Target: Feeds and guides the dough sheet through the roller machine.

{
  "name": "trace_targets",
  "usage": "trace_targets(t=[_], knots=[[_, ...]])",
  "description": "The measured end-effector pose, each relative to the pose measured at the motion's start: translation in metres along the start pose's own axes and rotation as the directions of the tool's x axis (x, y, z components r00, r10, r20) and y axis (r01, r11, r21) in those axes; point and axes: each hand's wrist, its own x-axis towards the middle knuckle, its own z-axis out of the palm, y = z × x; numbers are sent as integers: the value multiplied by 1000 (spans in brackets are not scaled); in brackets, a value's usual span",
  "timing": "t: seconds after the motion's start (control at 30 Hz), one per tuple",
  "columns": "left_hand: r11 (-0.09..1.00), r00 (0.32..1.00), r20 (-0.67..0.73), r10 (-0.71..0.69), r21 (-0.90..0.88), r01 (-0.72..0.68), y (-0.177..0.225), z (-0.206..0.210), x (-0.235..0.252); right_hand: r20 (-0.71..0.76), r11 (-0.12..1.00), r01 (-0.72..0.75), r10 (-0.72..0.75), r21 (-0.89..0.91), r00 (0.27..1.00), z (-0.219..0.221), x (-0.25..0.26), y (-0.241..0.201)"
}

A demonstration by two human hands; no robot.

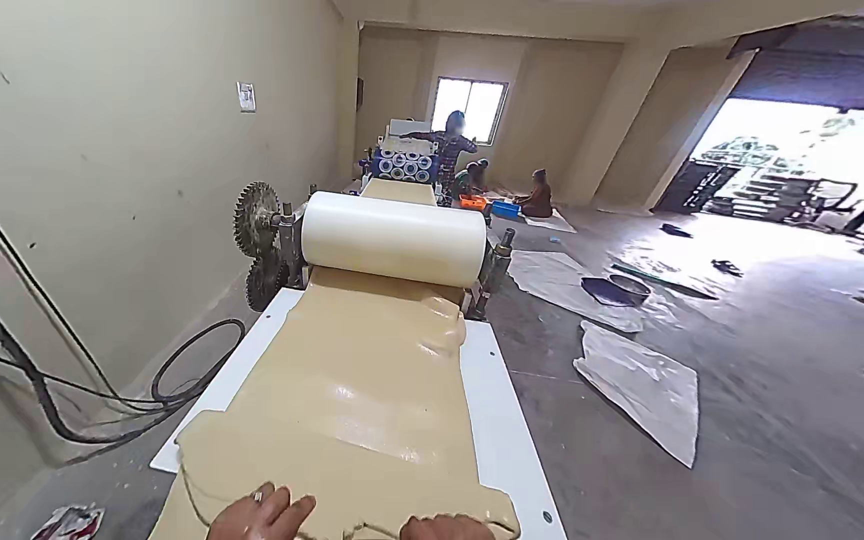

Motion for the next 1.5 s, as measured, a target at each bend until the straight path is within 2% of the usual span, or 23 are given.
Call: trace_targets(t=[0.1,0.13,0.17,0.23,0.27,0.3,0.37,0.43,0.53,0.6,0.63,0.73,0.83,0.9,0.93,1.0,1.03,1.07,1.1,1.2,1.3,1.4,1.5], knots=[[995,995,19,-97,17,97,-9,-8,49,170,980,-147,124,131,978,-47,34,17],[988,982,109,-151,9,151,-11,-14,68,243,971,-171,128,165,962,-60,50,29],[973,929,294,-226,15,232,-13,-24,91,311,963,-199,135,184,941,-71,67,39],[928,641,690,-337,128,350,-18,-42,148,421,942,-266,160,205,893,-91,98,58],[918,515,786,-342,162,363,-25,-42,173,449,926,-297,169,232,877,-98,111,67],[919,442,836,-327,171,356,-35,-37,195,463,904,-326,172,276,869,-101,123,77],[936,414,873,-258,119,332,-60,-14,225,491,861,-382,186,336,851,-105,144,98],[950,406,894,-189,62,307,-87,22,251,560,863,-415,200,287,804,-108,168,122],[943,299,919,-258,172,286,-107,70,281,658,914,-405,300,8,691,-108,201,150],[933,269,912,-309,236,271,-123,97,277,657,866,-472,453,-164,603,-94,208,169],[924,261,908,-329,252,288,-134,110,271,628,836,-510,510,-201,588,-81,207,183],[897,187,931,-312,225,380,-169,142,257,544,782,-609,572,-135,614,-44,196,216],[913,97,972,-214,164,375,-181,153,253,525,763,-642,580,-80,623,-39,181,217],[888,97,978,-182,122,443,-189,155,253,363,752,-654,634,-83,683,-37,183,208],[873,146,971,-187,97,477,-190,156,251,212,746,-658,662,-98,719,-36,189,204],[856,402,875,-270,27,516,-192,160,248,-38,771,-625,626,-124,779,-37,218,219],[851,528,781,-333,7,525,-195,166,243,-61,770,-627,625,-116,779,-35,236,235],[846,609,690,-392,11,533,-203,174,240,-64,758,-641,638,-121,767,-32,256,251],[833,635,631,-446,34,552,-212,182,239,-66,732,-670,668,-127,742,-31,275,263],[719,530,590,-610,129,683,-242,192,242,-103,640,-758,751,-126,652,-21,311,286],[589,451,482,-751,182,787,-267,196,238,-20,618,-774,779,-142,626,-19,317,292],[426,347,453,-821,81,901,-278,201,246,-20,604,-787,791,-126,611,-23,324,300],[338,319,443,-838,-39,940,-285,205,250,-30,576,-810,812,-109,582,-27,337,307]])
